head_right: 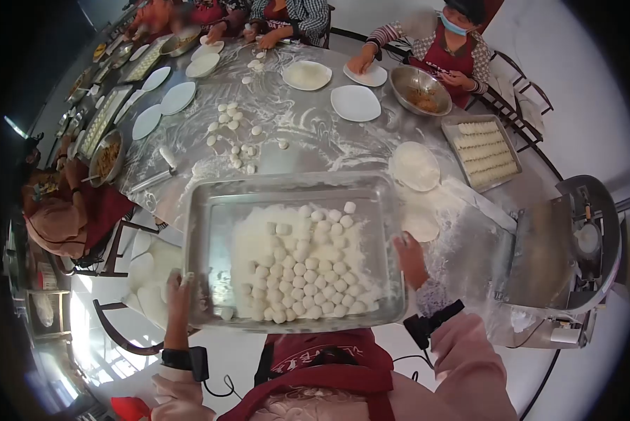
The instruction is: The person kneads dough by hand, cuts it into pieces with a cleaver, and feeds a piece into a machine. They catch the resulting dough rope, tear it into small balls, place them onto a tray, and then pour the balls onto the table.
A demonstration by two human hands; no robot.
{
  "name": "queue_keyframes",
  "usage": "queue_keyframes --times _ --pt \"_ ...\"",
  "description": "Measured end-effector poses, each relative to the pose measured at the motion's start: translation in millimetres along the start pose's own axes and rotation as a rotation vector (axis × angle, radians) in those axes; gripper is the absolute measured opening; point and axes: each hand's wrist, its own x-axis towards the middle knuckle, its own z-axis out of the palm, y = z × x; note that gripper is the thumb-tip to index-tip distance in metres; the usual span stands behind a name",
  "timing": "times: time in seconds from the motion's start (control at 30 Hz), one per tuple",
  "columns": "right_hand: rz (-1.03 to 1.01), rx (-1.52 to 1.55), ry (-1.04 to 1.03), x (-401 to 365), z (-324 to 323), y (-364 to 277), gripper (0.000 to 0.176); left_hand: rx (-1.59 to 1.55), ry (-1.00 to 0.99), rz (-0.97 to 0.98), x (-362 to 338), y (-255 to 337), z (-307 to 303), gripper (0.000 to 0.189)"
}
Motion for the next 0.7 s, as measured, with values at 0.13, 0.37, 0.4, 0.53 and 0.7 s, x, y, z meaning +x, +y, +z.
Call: queue_keyframes --times 0.13,0.37,0.4,0.53,0.7 --pt "-0.001 -0.198 0.019 -1 -9 0 0.036 -0.035 -0.191 -0.017 16 25 1 0.020" --pt "-0.036 -0.297 0.017 19 34 -16 0.040 0.074 -0.242 -0.016 46 -7 -27 0.019" --pt "0.030 -0.299 -0.095 22 31 -36 0.042 0.076 -0.271 -0.037 50 -9 -29 0.019" --pt "0.057 -0.256 -0.266 45 38 -37 0.043 0.083 -0.316 -0.088 62 -9 -35 0.022" --pt "0.020 -0.392 -0.373 79 39 -53 0.042 0.037 -0.374 -0.232 90 -20 -29 0.024"
